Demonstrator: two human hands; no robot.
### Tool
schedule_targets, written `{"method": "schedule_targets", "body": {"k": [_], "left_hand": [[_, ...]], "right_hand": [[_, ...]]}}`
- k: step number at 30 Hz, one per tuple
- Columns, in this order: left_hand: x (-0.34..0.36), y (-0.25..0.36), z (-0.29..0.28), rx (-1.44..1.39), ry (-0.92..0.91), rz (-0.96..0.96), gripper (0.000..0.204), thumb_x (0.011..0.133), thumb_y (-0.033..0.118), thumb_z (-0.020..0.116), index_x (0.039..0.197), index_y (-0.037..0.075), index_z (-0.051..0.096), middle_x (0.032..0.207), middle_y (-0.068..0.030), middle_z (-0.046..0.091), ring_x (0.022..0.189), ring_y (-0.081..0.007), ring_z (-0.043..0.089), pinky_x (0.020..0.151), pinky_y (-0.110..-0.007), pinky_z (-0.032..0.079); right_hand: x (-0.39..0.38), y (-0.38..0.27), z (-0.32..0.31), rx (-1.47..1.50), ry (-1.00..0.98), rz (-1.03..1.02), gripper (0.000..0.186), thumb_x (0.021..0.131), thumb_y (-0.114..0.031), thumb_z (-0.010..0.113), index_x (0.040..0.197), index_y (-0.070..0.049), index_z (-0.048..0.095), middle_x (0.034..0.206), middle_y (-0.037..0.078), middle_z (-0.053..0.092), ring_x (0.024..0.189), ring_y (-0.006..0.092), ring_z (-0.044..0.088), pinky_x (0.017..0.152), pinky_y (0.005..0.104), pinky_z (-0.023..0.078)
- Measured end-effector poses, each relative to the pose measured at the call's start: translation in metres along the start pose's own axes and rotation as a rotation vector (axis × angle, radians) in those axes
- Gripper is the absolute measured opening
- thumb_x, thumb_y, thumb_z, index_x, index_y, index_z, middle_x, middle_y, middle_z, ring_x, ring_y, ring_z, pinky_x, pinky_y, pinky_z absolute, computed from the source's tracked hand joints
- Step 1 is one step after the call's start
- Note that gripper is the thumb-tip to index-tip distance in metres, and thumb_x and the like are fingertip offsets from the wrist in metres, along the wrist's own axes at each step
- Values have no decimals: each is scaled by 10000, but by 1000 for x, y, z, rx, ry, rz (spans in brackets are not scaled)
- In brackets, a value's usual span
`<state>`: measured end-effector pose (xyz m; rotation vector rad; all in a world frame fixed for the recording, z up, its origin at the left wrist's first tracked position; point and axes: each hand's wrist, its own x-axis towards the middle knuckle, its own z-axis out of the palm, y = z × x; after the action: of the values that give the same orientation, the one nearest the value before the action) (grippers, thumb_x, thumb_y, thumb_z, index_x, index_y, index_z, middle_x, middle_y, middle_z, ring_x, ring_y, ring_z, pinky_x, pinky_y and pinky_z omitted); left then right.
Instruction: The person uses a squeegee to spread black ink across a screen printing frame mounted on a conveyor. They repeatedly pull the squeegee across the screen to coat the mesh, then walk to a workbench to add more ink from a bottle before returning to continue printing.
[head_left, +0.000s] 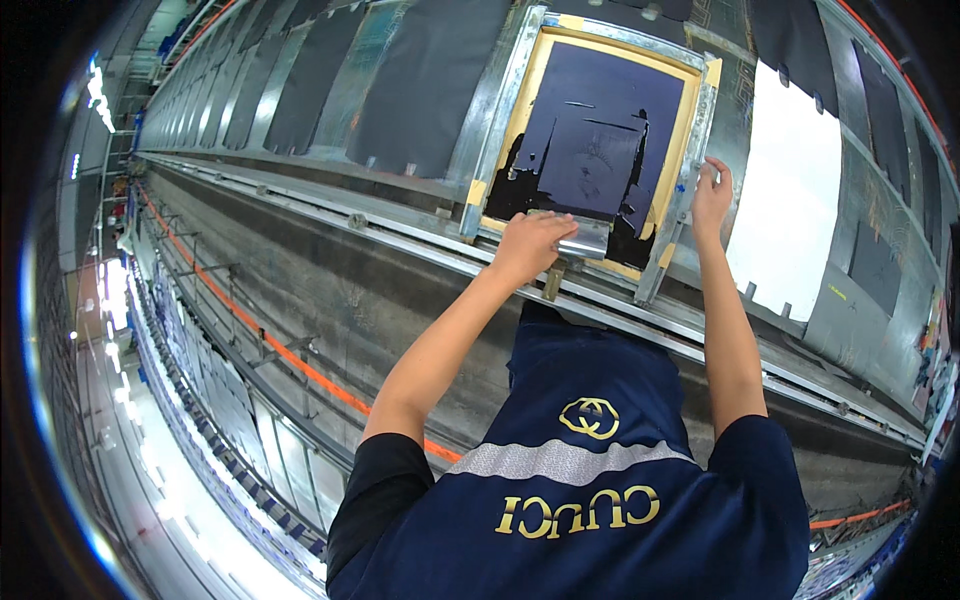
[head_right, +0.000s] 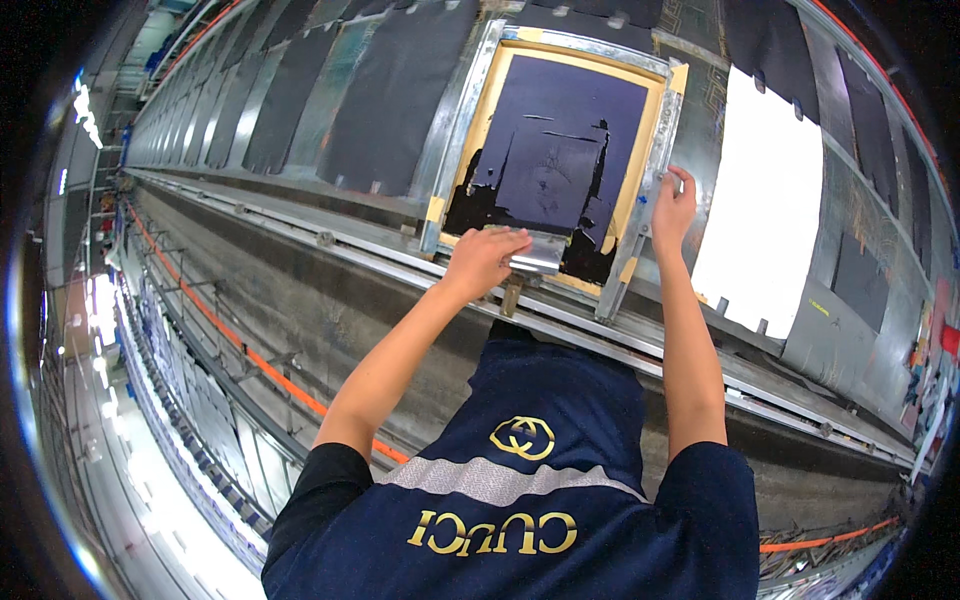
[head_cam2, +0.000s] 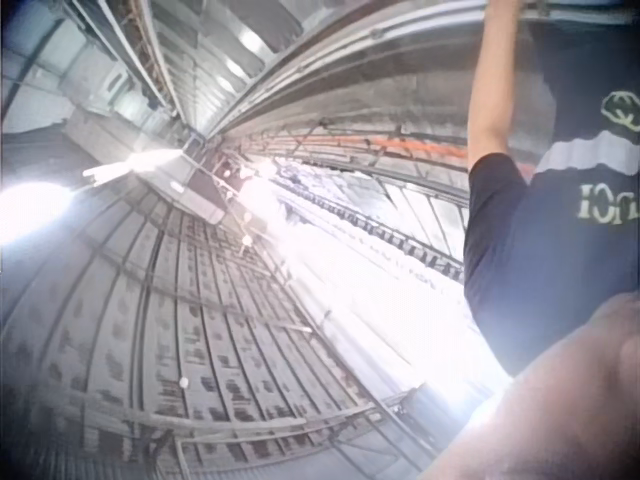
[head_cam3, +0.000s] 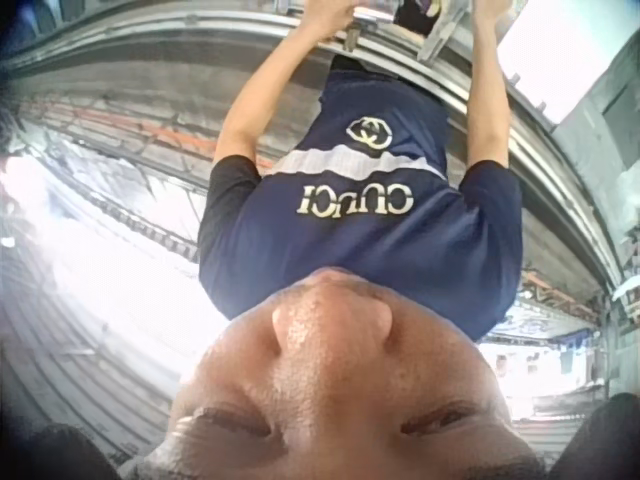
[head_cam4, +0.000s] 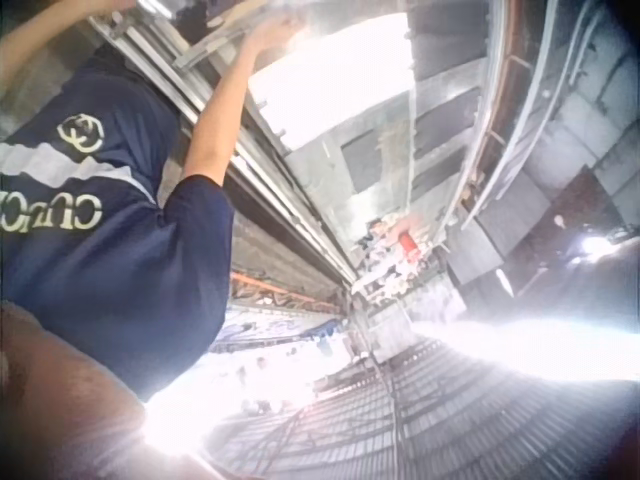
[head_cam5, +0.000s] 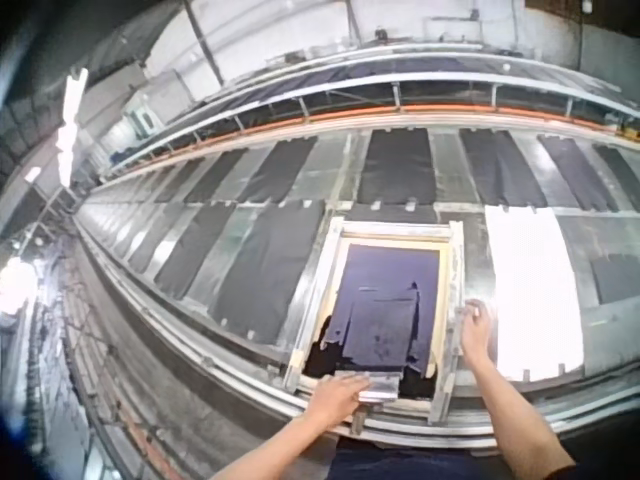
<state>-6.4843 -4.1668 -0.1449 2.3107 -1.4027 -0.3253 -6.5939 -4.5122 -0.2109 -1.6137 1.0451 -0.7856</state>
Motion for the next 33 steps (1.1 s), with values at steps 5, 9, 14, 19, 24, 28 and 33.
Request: {"method": "schedule_targets", "body": {"k": [5,9,14,19,24,28,33], "left_hand": [[5,-13,-22,-48,-42,129,640,740,169,824,1359,182,657,1330,-21,700,1157,-236,635,933,-429,464],[4,-26,-28,-151,-93,154,459,783,213,789,1225,153,683,1271,-32,701,1111,-256,619,923,-443,465],[31,-38,-23,-122,-151,233,212,882,208,645,1049,98,717,1011,-49,683,1012,-226,594,852,-406,421],[39,-53,-28,-199,-103,220,157,858,222,661,931,100,729,872,-33,666,934,-212,570,787,-395,381],[49,-60,-33,-250,-149,245,143,846,232,664,875,108,727,809,-13,633,883,-207,541,752,-388,362],[56,-65,-29,-322,-169,247,158,846,246,664,862,104,732,786,-6,622,856,-203,538,743,-381,360],[57,-64,-27,-335,-146,243,160,853,254,653,836,114,731,780,-4,628,850,-201,539,729,-378,354]], "right_hand": [[-9,-14,4,-58,12,-45,237,1018,-194,666,1221,-72,665,708,-60,490,580,46,363,524,275,288],[-11,-12,-2,-224,19,69,303,985,-187,708,1265,-83,658,709,-77,464,621,39,375,534,257,287],[5,1,-14,-395,103,89,304,1028,-296,683,1260,-100,669,673,-93,423,560,21,339,494,230,245],[0,-24,16,-400,219,351,361,1033,-503,636,954,-152,612,619,-91,363,503,46,295,484,245,232],[6,-31,8,-388,260,481,486,1041,-556,592,729,-212,449,594,-82,323,490,66,260,481,277,197],[8,-29,6,-360,279,527,531,1040,-547,600,663,-233,395,583,-78,300,486,74,248,479,291,183],[6,-32,4,-342,336,523,489,1031,-528,629,725,-221,403,586,-80,282,496,82,245,495,297,202]]}}
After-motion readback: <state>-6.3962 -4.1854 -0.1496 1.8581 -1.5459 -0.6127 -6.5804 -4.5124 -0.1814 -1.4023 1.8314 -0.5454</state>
